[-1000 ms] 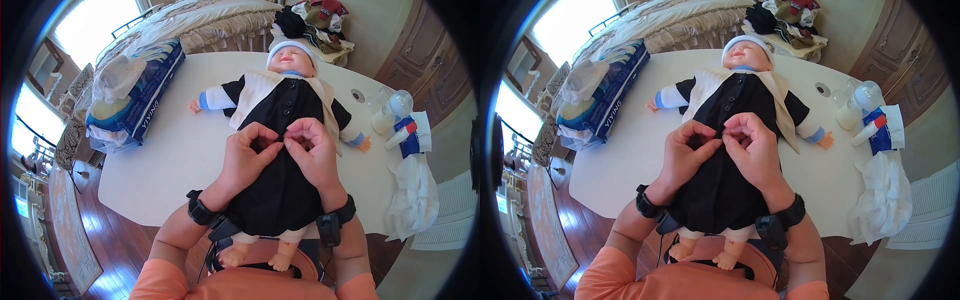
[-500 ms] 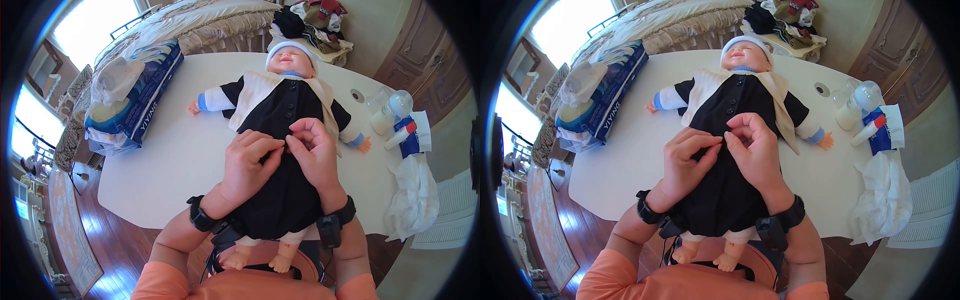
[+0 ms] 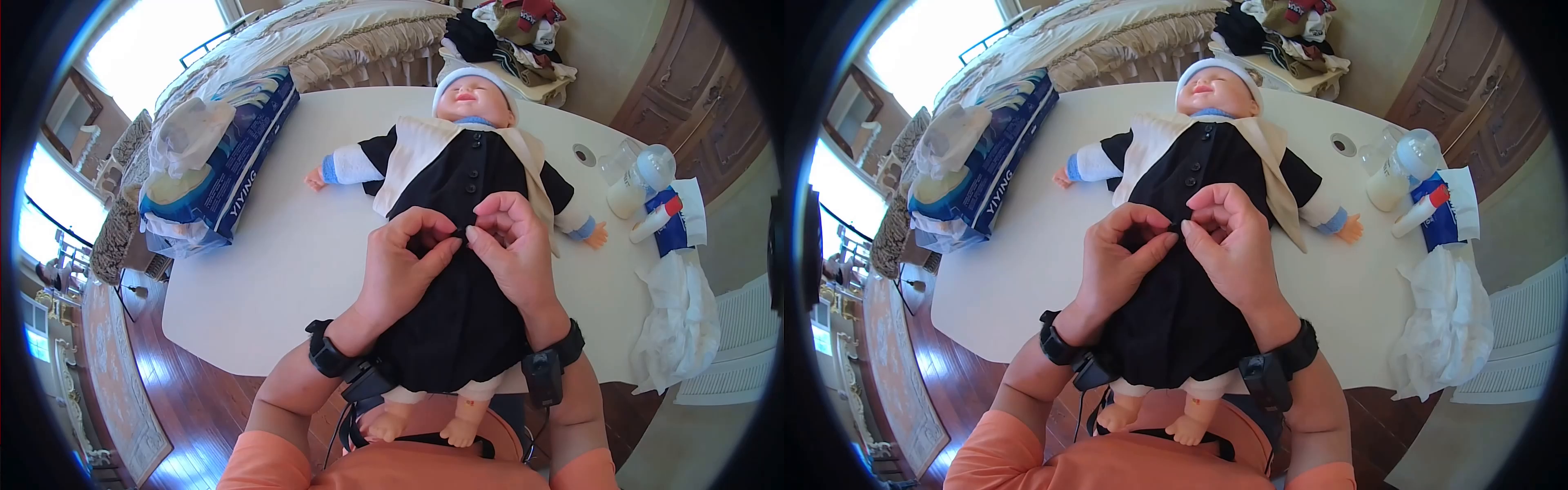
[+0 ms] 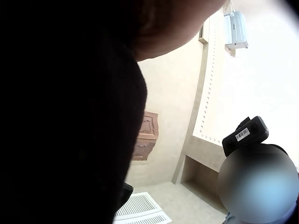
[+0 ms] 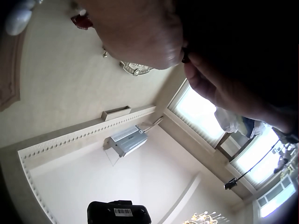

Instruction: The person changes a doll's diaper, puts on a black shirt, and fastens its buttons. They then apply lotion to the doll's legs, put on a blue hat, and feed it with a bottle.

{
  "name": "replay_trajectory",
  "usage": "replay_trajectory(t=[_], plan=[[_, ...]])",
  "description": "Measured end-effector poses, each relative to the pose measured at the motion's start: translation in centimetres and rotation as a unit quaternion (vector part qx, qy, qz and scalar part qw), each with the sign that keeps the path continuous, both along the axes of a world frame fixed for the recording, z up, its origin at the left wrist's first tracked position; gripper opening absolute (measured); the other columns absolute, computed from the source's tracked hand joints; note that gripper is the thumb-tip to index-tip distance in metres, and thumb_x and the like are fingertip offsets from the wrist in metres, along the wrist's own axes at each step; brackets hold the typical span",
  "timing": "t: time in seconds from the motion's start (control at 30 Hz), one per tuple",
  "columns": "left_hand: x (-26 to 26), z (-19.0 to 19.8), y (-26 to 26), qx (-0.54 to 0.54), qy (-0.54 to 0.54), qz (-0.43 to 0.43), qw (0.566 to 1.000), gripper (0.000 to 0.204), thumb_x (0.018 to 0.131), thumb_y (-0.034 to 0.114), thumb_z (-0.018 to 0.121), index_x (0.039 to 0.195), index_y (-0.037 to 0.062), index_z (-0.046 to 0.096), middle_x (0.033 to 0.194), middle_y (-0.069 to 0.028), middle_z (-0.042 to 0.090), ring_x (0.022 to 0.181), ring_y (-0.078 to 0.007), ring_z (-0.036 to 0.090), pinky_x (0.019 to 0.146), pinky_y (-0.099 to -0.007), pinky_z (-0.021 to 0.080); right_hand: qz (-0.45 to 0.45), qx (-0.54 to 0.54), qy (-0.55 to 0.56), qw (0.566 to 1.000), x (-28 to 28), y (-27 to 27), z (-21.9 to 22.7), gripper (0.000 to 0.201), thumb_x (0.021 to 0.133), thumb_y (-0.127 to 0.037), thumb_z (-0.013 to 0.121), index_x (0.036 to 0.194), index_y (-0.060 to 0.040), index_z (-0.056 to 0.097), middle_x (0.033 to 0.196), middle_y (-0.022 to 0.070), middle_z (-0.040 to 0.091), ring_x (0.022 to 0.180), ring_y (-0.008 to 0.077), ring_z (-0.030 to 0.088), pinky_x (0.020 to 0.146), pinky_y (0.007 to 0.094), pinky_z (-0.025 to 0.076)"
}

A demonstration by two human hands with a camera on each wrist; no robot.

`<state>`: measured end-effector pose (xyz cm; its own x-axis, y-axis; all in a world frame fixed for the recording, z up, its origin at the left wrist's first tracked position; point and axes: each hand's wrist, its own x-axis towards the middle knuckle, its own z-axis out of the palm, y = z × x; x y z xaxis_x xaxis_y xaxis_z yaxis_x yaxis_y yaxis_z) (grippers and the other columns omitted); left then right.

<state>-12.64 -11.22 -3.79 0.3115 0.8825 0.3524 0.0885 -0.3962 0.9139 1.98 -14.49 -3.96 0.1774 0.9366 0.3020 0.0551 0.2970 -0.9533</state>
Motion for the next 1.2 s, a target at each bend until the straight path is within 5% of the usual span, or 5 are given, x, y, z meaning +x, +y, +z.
replay_trajectory(t=[0.7, 0.8, 0.9, 1.0, 1.2], plan=[[-0.5, -0.2, 0.8, -0.116, -0.053, -0.082, 0.989, 0.017, 0.082, 0.015, 0.058, 0.083, -0.0016, 0.056, 0.068, 0.0029, 0.052, 0.063, -0.002, 0.041, 0.054, -0.0171, 0.035, -0.048, 0.043, -0.116, 0.991, -0.7, -0.2, 0.3, 0.024, 0.069, 0.002, 0.062, 0.091, -0.0036, 0.052, 0.07, 0.0001, 0.054, 0.061, 0.0056, 0.051, 0.052, 0.0177, 0.039], [-0.5, 0.8, 0.3, -0.061, -0.006, -0.091, 0.994, 0.022, 0.077, 0.018, 0.064, 0.082, -0.0013, 0.054, 0.067, -0.0002, 0.052, 0.06, -0.0076, 0.046, 0.056, -0.0213, 0.04, -0.038, 0.034, -0.072, 0.996, -0.5, 0.0, 0.0, 0.022, 0.073, 0.0, 0.06, 0.093, -0.0026, 0.052, 0.072, 0.0012, 0.055, 0.063, 0.0055, 0.052, 0.054, 0.0172, 0.04], [0.0, 1.2, -0.4, 0.155, 0.098, -0.005, 0.983, 0.025, 0.071, 0.017, 0.068, 0.081, -0.0013, 0.053, 0.067, -0.0048, 0.053, 0.059, -0.0176, 0.051, 0.06, -0.028, 0.044, 0.005, 0.009, 0.006, 1.0, -0.4, -0.1, 0.2, 0.02, 0.076, -0.002, 0.058, 0.095, -0.0012, 0.051, 0.073, 0.0028, 0.057, 0.064, 0.0055, 0.053, 0.055, 0.0167, 0.041], [-0.4, 1.2, -0.4, 0.176, 0.147, 0.025, 0.973, 0.02, 0.068, 0.012, 0.065, 0.079, -0.001, 0.054, 0.068, -0.0078, 0.054, 0.062, -0.0255, 0.053, 0.062, -0.0335, 0.046, 0.011, 0.022, 0.017, 1.0, -0.5, -0.1, 0.2, 0.019, 0.078, -0.002, 0.055, 0.097, -0.0002, 0.049, 0.072, 0.0043, 0.058, 0.062, 0.0056, 0.053, 0.056, 0.0168, 0.041], [-2.0, 0.9, 1.3, -0.055, 0.084, -0.074, 0.992, 0.017, 0.075, 0.01, 0.055, 0.086, -0.0029, 0.058, 0.07, -0.0073, 0.059, 0.06, -0.0061, 0.048, 0.055, -0.0205, 0.04, -0.003, 0.059, -0.061, 0.996, 0.2, 0.0, -0.4, 0.01, 0.071, 0.005, 0.052, 0.079, 0.0004, 0.055, 0.072, 0.0044, 0.058, 0.06, 0.005, 0.052, 0.054, 0.0169, 0.041]])
